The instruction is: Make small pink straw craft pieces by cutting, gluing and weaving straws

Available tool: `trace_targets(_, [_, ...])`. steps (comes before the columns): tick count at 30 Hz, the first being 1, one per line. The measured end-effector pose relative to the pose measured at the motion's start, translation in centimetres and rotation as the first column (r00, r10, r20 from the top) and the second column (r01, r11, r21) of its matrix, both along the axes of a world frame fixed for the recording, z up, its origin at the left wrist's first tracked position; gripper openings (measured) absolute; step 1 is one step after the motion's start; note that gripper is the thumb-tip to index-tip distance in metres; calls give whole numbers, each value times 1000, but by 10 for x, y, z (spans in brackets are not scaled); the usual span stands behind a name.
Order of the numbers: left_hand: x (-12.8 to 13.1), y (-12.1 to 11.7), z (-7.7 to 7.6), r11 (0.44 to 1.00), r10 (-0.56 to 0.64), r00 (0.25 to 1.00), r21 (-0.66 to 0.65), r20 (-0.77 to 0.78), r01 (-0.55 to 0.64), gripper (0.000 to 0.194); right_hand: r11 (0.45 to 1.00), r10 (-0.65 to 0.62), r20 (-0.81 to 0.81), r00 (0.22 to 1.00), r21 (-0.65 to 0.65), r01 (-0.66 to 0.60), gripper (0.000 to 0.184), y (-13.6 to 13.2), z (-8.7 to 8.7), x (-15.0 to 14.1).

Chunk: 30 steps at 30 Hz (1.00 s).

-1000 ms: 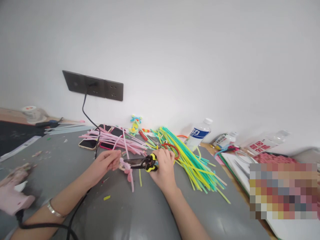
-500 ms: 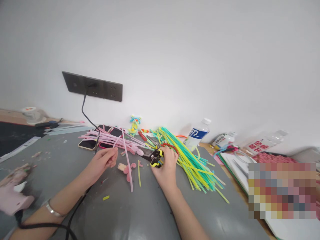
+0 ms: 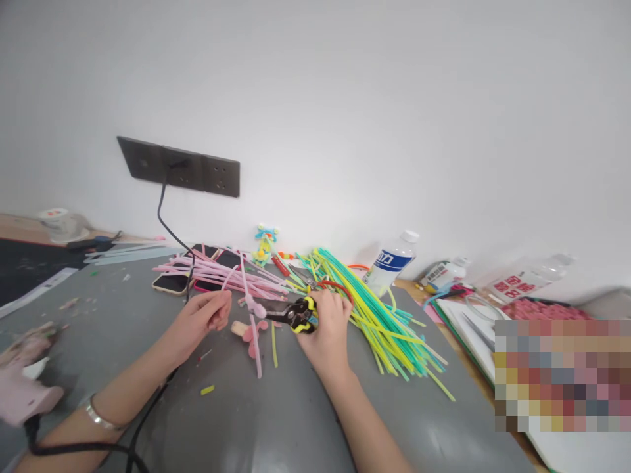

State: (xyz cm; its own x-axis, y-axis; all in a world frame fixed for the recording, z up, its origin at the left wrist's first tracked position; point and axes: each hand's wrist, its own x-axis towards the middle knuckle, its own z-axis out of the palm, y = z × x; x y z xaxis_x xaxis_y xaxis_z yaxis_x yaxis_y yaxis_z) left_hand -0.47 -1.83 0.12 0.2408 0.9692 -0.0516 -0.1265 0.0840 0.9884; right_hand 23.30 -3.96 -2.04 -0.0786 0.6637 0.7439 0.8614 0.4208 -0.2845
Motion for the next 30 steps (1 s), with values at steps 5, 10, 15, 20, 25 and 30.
trace_targets(5, [1,-1,3,1000,6,1000,12,6,-7,53,999,44,69,997,-4,-44,33,-3,1,-4])
trace_targets(10, [1,-1,2,1000,-8,1000,27,5,7,53,999,48,85,995,-11,-47,34,-3,1,-4])
trace_targets(15, [1,-1,1,999,-26,1000,36,-1,26,53,999,53,89,995,-15,-52,34,-3,0,-5])
trace_targets(20, [1,-4,0,997,-65,998,34,26,64,54,998,63,99,993,-37,-59,32,-3,-1,-5])
trace_targets(25, [2,-6,2,983,-148,988,117,33,143,53,997,67,100,993,-45,-62,33,-3,-1,-6])
trace_targets(30, [1,-8,8,967,-187,982,179,2,184,46,997,75,97,992,-34,-72,33,-3,-1,-7])
